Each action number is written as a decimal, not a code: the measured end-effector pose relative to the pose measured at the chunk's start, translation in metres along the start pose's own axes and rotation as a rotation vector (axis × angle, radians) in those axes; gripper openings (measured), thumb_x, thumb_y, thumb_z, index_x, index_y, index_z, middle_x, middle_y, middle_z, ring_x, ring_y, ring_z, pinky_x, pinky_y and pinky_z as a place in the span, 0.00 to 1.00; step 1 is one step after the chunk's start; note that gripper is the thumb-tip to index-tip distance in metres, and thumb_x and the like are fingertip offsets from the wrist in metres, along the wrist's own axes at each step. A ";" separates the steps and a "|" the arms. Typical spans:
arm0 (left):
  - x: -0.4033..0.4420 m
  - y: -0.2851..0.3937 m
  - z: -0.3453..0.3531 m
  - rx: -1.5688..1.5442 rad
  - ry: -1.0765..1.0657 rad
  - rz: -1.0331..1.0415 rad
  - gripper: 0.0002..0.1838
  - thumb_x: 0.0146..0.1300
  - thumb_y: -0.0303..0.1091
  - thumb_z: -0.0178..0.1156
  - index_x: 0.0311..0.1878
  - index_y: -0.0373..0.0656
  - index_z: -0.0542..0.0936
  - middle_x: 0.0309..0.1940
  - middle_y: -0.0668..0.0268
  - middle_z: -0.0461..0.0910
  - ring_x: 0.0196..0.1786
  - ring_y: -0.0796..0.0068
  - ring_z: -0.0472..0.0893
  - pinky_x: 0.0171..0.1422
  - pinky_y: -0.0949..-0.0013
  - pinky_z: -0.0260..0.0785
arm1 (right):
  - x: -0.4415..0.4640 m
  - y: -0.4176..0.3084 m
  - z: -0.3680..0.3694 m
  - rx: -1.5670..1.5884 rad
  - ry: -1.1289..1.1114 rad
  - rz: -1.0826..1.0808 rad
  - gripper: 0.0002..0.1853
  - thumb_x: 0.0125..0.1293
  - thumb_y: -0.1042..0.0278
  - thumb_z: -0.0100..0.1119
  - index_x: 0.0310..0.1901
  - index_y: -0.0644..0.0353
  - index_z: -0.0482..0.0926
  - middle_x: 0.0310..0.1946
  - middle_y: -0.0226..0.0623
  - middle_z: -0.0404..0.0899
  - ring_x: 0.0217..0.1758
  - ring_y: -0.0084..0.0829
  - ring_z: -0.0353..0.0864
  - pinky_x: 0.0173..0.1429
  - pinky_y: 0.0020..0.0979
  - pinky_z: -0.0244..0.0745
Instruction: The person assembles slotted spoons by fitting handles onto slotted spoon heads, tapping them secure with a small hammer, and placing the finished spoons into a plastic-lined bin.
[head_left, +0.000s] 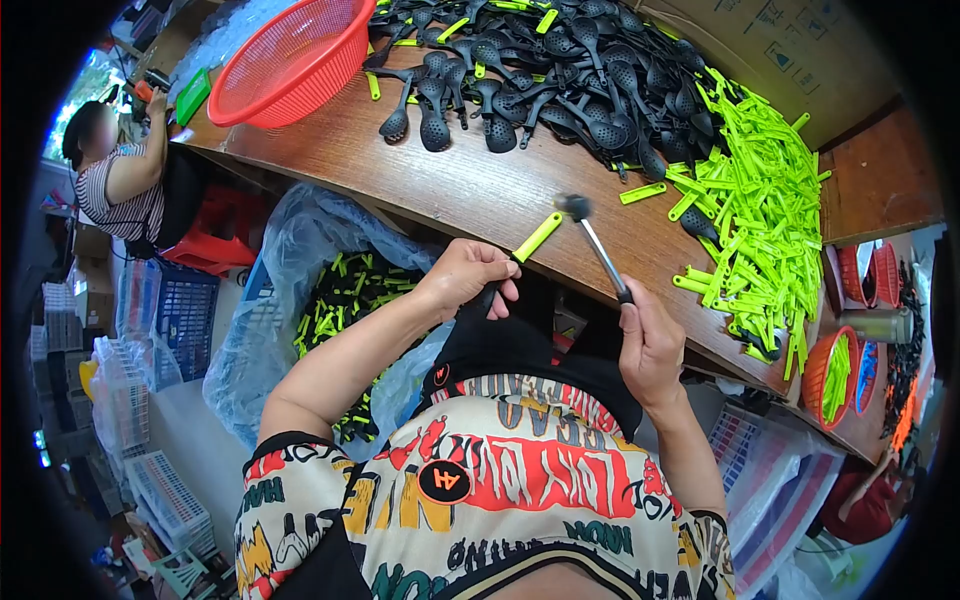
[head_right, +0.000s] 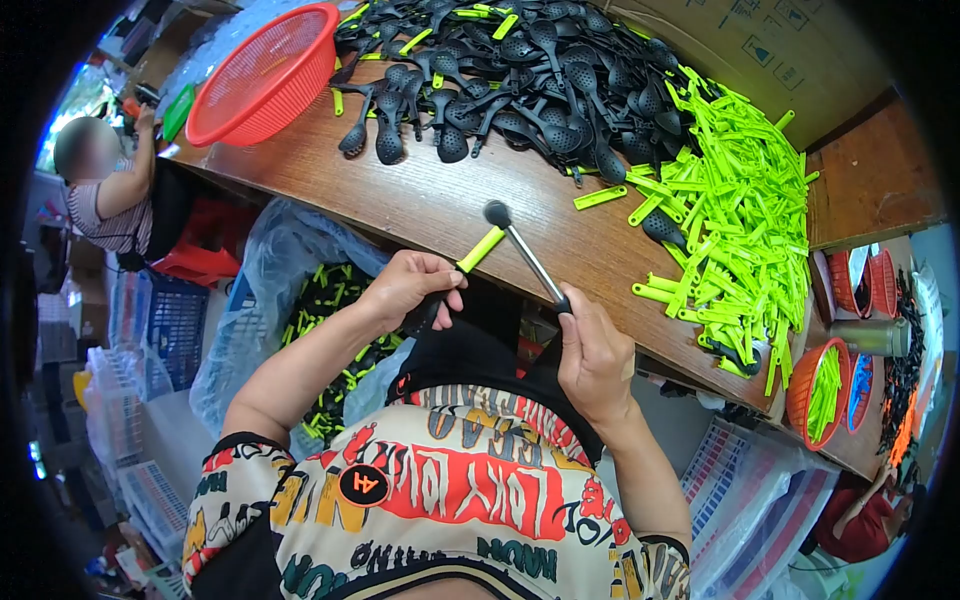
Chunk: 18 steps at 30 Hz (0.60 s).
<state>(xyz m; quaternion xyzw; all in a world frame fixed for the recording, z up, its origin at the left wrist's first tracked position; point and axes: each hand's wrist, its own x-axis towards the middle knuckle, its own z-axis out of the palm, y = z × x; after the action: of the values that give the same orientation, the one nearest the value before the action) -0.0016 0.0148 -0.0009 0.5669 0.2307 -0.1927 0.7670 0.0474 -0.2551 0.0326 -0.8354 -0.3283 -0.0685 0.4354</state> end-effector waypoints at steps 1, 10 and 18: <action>-0.002 0.001 -0.001 -0.001 0.003 0.001 0.08 0.69 0.29 0.59 0.37 0.33 0.80 0.25 0.57 0.83 0.20 0.70 0.83 0.22 0.71 0.76 | 0.000 0.002 0.000 0.002 -0.002 -0.002 0.16 0.66 0.73 0.61 0.55 0.62 0.78 0.29 0.46 0.79 0.28 0.47 0.81 0.32 0.41 0.76; -0.011 0.006 -0.013 0.053 -0.011 -0.079 0.07 0.67 0.29 0.60 0.38 0.34 0.81 0.24 0.58 0.83 0.20 0.71 0.83 0.22 0.71 0.77 | 0.004 0.014 0.003 -0.214 -0.019 -0.067 0.16 0.66 0.72 0.60 0.56 0.61 0.78 0.31 0.45 0.81 0.28 0.47 0.82 0.29 0.42 0.75; -0.006 -0.011 -0.010 0.312 0.099 0.115 0.07 0.68 0.30 0.60 0.39 0.35 0.81 0.25 0.60 0.84 0.20 0.73 0.82 0.23 0.70 0.73 | 0.029 0.026 0.012 -0.464 -0.007 -0.040 0.14 0.66 0.69 0.62 0.52 0.59 0.79 0.32 0.43 0.80 0.28 0.46 0.82 0.30 0.43 0.75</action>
<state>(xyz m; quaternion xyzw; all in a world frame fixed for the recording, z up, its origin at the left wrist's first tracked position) -0.0142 0.0217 -0.0081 0.7000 0.2027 -0.1538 0.6673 0.0833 -0.2422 0.0190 -0.9068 -0.3217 -0.1479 0.2290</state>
